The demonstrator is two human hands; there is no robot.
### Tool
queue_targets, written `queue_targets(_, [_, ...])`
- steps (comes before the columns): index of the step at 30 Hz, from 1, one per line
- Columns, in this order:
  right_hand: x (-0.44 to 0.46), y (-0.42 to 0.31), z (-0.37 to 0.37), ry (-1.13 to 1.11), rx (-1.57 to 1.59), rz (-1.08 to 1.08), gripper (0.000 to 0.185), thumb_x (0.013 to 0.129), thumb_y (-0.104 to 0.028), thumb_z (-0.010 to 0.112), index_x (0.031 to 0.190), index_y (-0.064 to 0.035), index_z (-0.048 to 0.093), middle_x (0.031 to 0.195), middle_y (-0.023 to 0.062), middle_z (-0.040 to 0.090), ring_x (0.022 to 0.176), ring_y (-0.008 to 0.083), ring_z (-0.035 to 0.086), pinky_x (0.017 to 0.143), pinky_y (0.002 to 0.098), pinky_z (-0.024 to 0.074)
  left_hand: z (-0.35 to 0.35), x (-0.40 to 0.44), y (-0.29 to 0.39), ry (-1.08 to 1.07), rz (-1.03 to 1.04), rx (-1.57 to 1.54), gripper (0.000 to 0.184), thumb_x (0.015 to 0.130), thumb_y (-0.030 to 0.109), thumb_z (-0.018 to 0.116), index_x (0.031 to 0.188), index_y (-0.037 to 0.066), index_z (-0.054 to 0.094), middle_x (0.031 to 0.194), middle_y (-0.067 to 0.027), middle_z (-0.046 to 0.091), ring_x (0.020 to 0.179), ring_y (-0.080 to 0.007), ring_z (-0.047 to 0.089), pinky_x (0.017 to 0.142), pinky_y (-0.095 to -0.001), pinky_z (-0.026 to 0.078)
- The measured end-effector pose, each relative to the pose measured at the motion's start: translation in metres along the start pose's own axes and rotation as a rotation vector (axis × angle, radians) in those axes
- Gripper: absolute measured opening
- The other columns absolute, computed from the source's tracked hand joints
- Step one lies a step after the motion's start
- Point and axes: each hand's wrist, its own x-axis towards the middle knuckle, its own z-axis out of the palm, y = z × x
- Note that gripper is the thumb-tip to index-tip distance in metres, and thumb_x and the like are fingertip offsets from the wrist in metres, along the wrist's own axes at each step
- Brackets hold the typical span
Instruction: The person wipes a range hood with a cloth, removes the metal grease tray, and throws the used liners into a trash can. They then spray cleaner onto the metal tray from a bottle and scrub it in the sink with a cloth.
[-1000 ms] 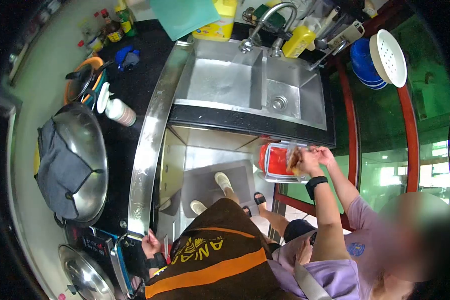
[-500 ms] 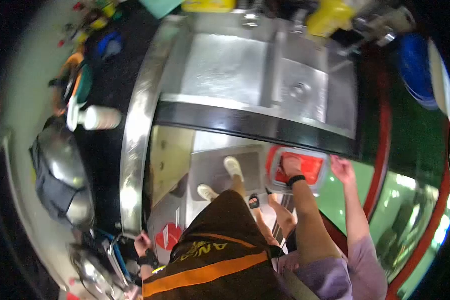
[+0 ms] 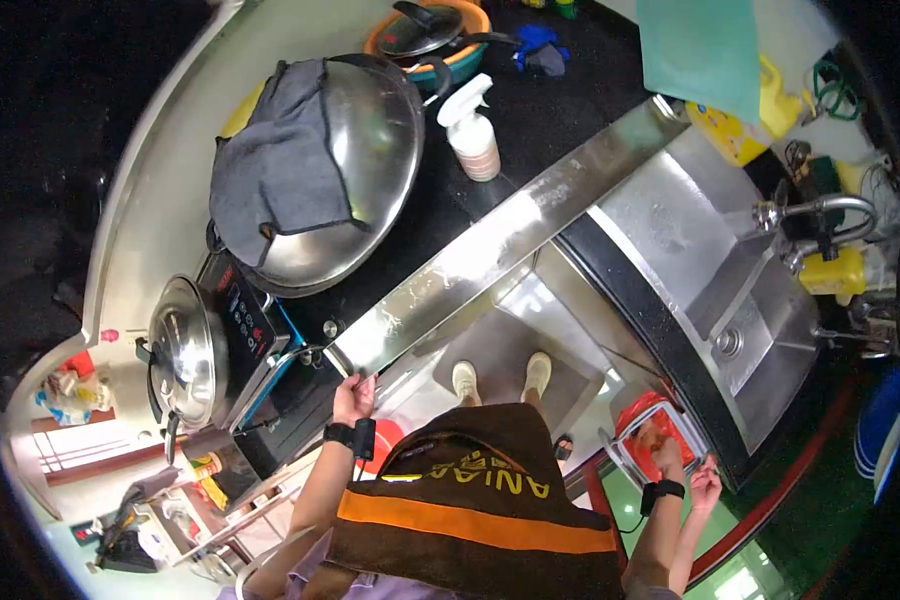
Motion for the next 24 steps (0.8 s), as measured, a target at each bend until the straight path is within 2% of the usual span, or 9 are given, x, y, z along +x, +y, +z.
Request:
queue_targets(1, [-0.004, -0.026, -0.016, 0.063, -0.095, -0.095, 0.026, 0.073, -0.012, 0.056, 0.094, 0.0031, 0.062, 0.077, 0.0278, 0.059, 0.072, 0.0414, 0.058, 0.066, 0.0438, 0.0475, -0.008, 0.008, 0.001, -0.020, -0.032, -0.051, 0.010, 0.085, 0.002, 0.045, 0.089, -0.006, 0.048, 0.088, -0.0213, 0.061, 0.080, -0.0323, 0.064, 0.071, -0.0329, 0.057])
queue_targets(3, [-0.030, -0.120, -0.083, 0.128, -0.005, -0.158, 0.024, 0.079, -0.015, 0.055, 0.094, 0.0024, 0.062, 0.077, 0.0240, 0.061, 0.070, 0.0373, 0.059, 0.064, 0.0403, 0.0480, -0.016, 0.007, 0.001, -0.166, -0.082, -0.072, 0.010, 0.084, 0.000, 0.045, 0.092, -0.006, 0.048, 0.093, -0.0211, 0.060, 0.086, -0.0334, 0.062, 0.080, -0.0345, 0.055])
queue_targets(6, [-0.003, -0.200, -0.112, 0.231, 0.334, -0.380, 0.023, 0.085, -0.018, 0.055, 0.094, 0.0023, 0.062, 0.076, 0.0130, 0.065, 0.068, 0.0205, 0.062, 0.062, 0.0315, 0.0489, -0.034, 0.020, -0.001, -0.265, -0.126, -0.085, 0.010, 0.081, -0.004, 0.048, 0.091, -0.005, 0.047, 0.100, -0.0217, 0.058, 0.094, -0.0344, 0.059, 0.086, -0.0348, 0.052])
queue_targets(8, [0.010, -0.279, -0.123, 0.090, 0.635, -0.238, 0.020, 0.083, -0.016, 0.058, 0.095, -0.0019, 0.064, 0.081, 0.0158, 0.066, 0.075, 0.0211, 0.065, 0.067, 0.0290, 0.0491, -0.024, 0.001, -0.002, -0.325, -0.105, -0.075, 0.009, 0.080, -0.007, 0.049, 0.088, -0.007, 0.046, 0.103, -0.0244, 0.056, 0.098, -0.0341, 0.058, 0.088, -0.0344, 0.051])
queue_targets(12, [0.030, -0.425, -0.123, 0.294, 0.480, -0.573, 0.023, 0.081, -0.015, 0.059, 0.098, -0.0011, 0.063, 0.083, 0.0127, 0.067, 0.076, 0.0209, 0.065, 0.069, 0.0297, 0.0503, -0.022, 0.009, -0.009, -0.430, -0.335, -0.087, 0.017, 0.079, -0.011, 0.045, 0.094, -0.017, 0.040, 0.109, -0.0307, 0.050, 0.103, -0.0376, 0.054, 0.090, -0.0344, 0.051])
queue_targets(15, [0.039, -0.527, -0.130, 0.391, 0.540, -0.710, 0.039, 0.077, -0.015, 0.063, 0.112, -0.0013, 0.054, 0.098, 0.0147, 0.063, 0.090, 0.0241, 0.061, 0.080, 0.0336, 0.0487, -0.001, 0.000, -0.023, -0.299, -0.275, -0.050, 0.028, 0.081, -0.007, 0.037, 0.104, -0.023, 0.034, 0.115, -0.0316, 0.045, 0.106, -0.0384, 0.051, 0.093, -0.0364, 0.048])
queue_targets(18, [0.069, -0.609, -0.135, 0.634, 0.480, -0.776, 0.058, 0.068, -0.018, 0.070, 0.118, 0.0015, 0.048, 0.110, 0.0206, 0.057, 0.103, 0.0319, 0.055, 0.090, 0.0395, 0.0435, -0.009, 0.011, -0.017, -0.294, -0.464, -0.184, 0.031, 0.077, -0.011, 0.040, 0.107, -0.020, 0.036, 0.111, -0.0284, 0.049, 0.104, -0.0352, 0.053, 0.094, -0.0369, 0.046])
queue_targets(22, [0.089, -0.668, -0.150, 0.591, 0.528, -0.657, 0.089, 0.061, -0.024, 0.077, 0.131, 0.0009, 0.029, 0.118, 0.0229, 0.049, 0.113, 0.0354, 0.046, 0.095, 0.0427, 0.0385, -0.012, 0.002, -0.018, -0.201, -0.366, -0.110, 0.030, 0.075, -0.009, 0.043, 0.103, -0.020, 0.041, 0.111, -0.0287, 0.051, 0.104, -0.0356, 0.053, 0.096, -0.0376, 0.045])
queue_targets(24, [0.107, -0.678, -0.149, 0.552, 0.598, -0.627, 0.099, 0.059, -0.026, 0.080, 0.135, -0.0008, 0.020, 0.120, 0.0218, 0.047, 0.115, 0.0359, 0.043, 0.096, 0.0442, 0.0355, -0.042, 0.013, -0.017, -0.445, -0.264, -0.095, 0.022, 0.073, -0.008, 0.046, 0.092, -0.018, 0.047, 0.100, -0.0266, 0.056, 0.104, -0.0334, 0.055, 0.096, -0.0381, 0.045])
